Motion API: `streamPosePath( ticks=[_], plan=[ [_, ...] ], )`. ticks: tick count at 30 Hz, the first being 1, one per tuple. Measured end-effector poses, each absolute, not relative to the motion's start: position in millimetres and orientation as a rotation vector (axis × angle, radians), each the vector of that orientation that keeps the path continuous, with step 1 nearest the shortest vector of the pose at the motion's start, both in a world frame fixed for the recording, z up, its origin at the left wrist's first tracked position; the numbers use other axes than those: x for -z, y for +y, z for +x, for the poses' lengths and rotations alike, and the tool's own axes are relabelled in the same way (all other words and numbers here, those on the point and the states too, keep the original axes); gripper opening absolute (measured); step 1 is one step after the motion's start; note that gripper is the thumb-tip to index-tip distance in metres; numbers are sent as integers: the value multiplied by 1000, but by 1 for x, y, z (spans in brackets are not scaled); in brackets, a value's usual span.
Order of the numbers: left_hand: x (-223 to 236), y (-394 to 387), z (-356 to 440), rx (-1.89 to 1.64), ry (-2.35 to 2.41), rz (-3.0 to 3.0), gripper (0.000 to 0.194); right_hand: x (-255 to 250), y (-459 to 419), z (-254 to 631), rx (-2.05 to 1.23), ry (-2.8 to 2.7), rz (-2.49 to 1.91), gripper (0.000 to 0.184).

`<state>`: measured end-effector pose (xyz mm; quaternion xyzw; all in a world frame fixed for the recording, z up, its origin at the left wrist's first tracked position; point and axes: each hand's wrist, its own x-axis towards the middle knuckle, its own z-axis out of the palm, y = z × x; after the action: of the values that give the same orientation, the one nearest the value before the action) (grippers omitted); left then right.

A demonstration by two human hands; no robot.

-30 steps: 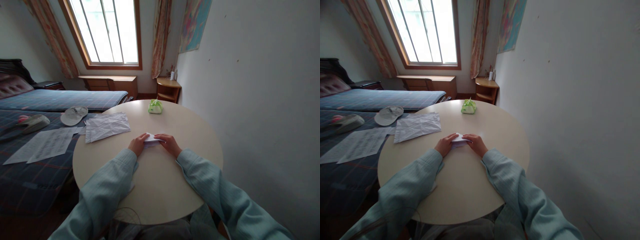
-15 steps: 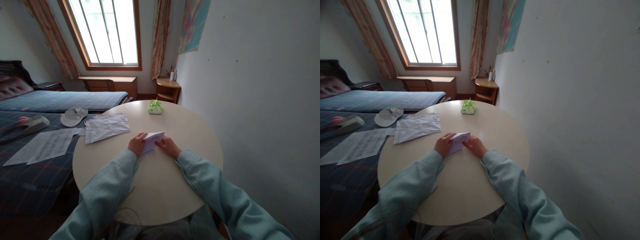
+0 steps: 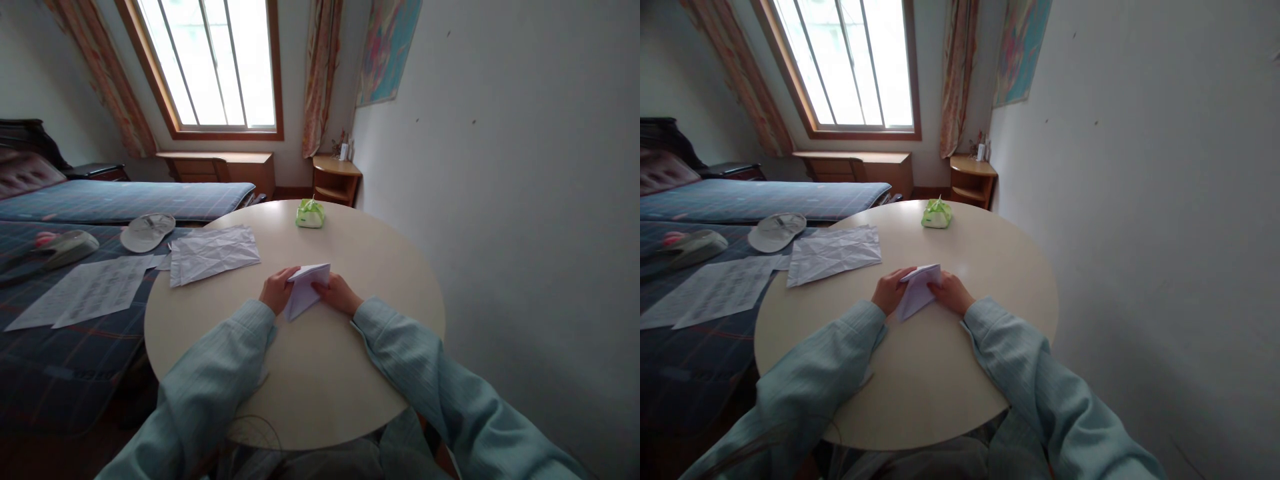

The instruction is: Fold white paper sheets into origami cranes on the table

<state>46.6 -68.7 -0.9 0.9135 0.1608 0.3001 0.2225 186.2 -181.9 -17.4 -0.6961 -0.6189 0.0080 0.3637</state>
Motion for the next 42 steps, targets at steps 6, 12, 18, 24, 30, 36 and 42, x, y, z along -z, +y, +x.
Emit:
streamPosePath(
  ticks=[6, 12, 18, 24, 30, 36, 42],
  plan=[
    [-3, -71, 43, -909, 389, 2492, 41, 13, -183, 184, -85, -1569, -1640, 25],
    [-1, -70, 43, -885, 373, 2537, 43, 10, -185, 181, -120, -1510, -1658, 30],
    [3, -67, 43, -863, 472, 2545, 46, 11, -185, 181, -106, -1504, -1715, 32],
    [2, -67, 42, -916, 482, 2485, 50, 12, -185, 181, -153, -1512, -1693, 35],
    [4, -66, 45, -997, 550, 2372, 43, 11, -184, 181, -168, -1415, -1648, 31],
    [1, -67, 45, -845, 590, 2471, 29, 3, -186, 179, -183, -1300, -1634, 28],
    [3, -67, 46, -763, 631, 2604, 24, 1, -187, 180, -226, -1260, -1717, 25]
  ],
)
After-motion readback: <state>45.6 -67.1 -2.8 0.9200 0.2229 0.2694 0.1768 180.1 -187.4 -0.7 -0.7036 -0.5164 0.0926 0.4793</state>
